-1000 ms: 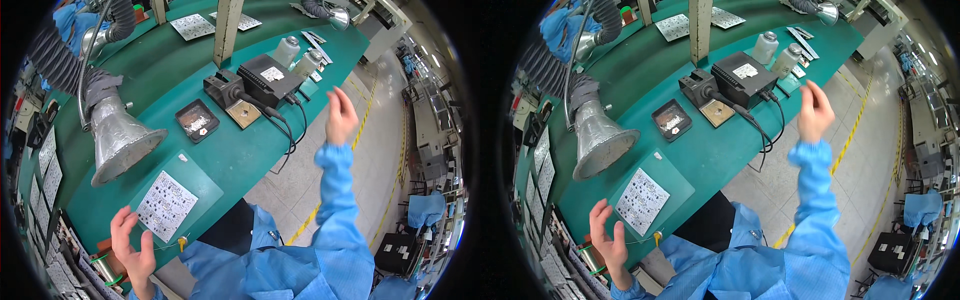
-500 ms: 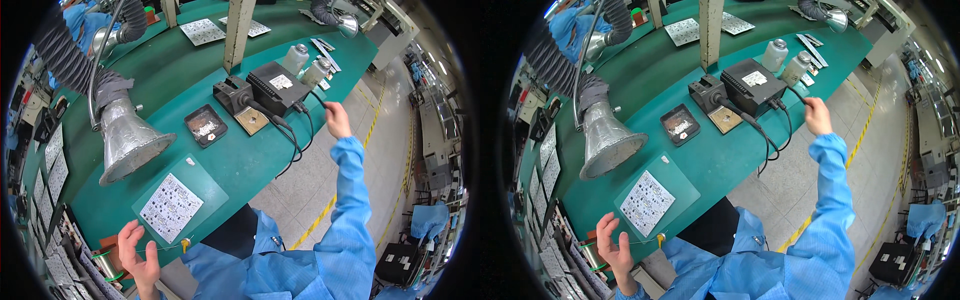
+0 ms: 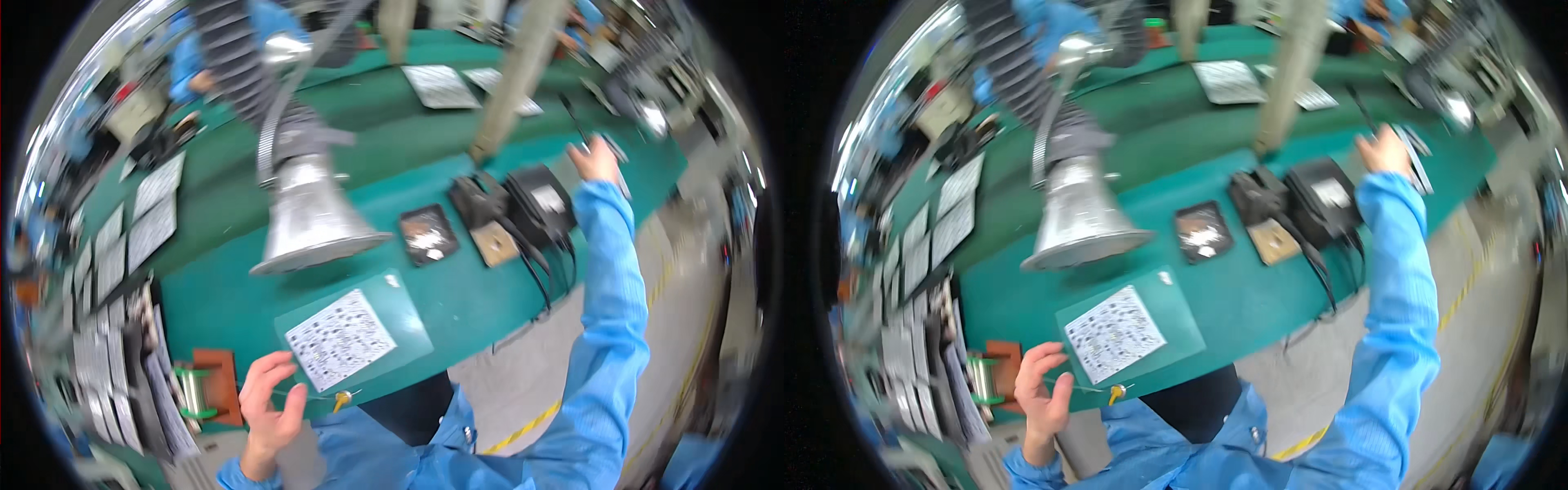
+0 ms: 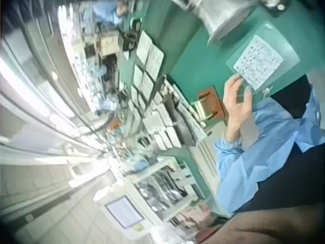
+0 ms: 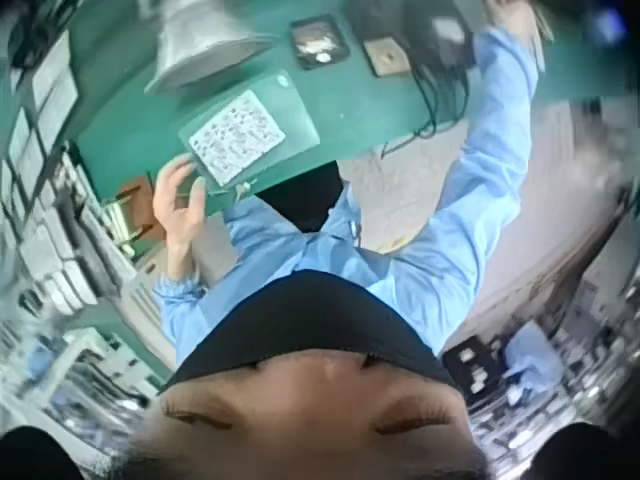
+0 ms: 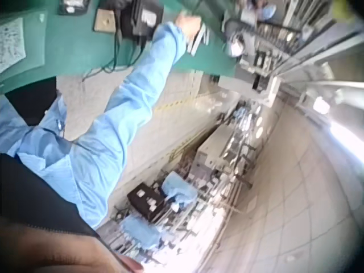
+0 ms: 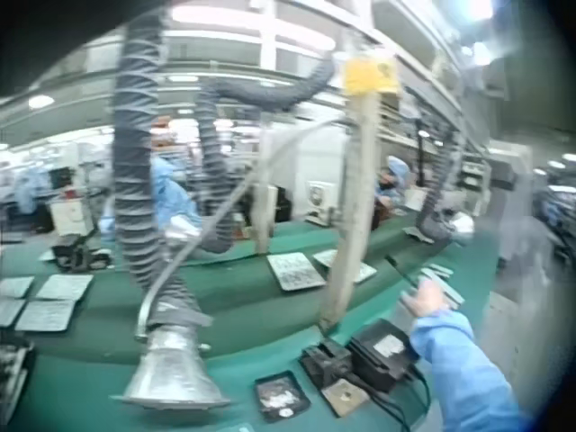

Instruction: Soldering electronic components onto a printed circuit board at a manual assembly station.

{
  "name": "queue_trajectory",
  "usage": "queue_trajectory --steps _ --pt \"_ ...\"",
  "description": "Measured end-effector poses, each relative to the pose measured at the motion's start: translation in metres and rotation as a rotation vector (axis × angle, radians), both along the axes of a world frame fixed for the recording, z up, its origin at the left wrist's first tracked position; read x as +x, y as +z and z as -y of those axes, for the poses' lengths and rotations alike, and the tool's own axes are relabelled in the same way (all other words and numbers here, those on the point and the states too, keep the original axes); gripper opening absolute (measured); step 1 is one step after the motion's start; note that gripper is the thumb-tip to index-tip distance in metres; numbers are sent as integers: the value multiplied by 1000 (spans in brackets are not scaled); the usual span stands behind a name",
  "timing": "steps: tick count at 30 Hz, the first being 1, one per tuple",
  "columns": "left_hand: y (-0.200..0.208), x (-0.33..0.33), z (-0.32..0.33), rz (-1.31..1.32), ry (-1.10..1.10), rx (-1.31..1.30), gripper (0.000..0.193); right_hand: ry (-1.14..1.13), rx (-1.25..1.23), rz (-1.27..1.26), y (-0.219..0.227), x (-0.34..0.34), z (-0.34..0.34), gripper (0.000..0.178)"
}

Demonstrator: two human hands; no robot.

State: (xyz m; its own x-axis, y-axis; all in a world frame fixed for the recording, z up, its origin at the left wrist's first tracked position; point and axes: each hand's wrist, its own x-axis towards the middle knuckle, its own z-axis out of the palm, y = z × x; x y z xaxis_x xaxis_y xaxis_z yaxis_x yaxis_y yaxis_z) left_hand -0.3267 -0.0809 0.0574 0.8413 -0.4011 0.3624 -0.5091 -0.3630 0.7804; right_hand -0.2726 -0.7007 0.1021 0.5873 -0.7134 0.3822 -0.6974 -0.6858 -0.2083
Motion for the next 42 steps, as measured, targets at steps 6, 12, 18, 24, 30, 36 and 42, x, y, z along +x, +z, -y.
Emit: queue_trajectory --steps 6,12,18,24,30,36,42 --pt "-7 -4 -8 14 1 -87 27 -29 -22 -110 -45 -3 111 48" --pt "-22 -13 -12 -27 13 -215 29 -101 41 -93 -32 23 90 55" --pt "-23 -12 -7 6 -50 -247 30 -59 9 -46 29 -2 49 71" --pt "-21 -17 -6 9 -18 -290 32 111 -96 98 95 -73 -34 74" --pt "-26 -18 6 101 -48 -331 43 540 185 219 110 -151 -146 55" --pt "-18 -16 23 171 -53 -359 61 851 483 194 65 -130 -299 72" --pt "-23 3 7 232 132 -229 78 1245 574 131 21 -50 -443 72"
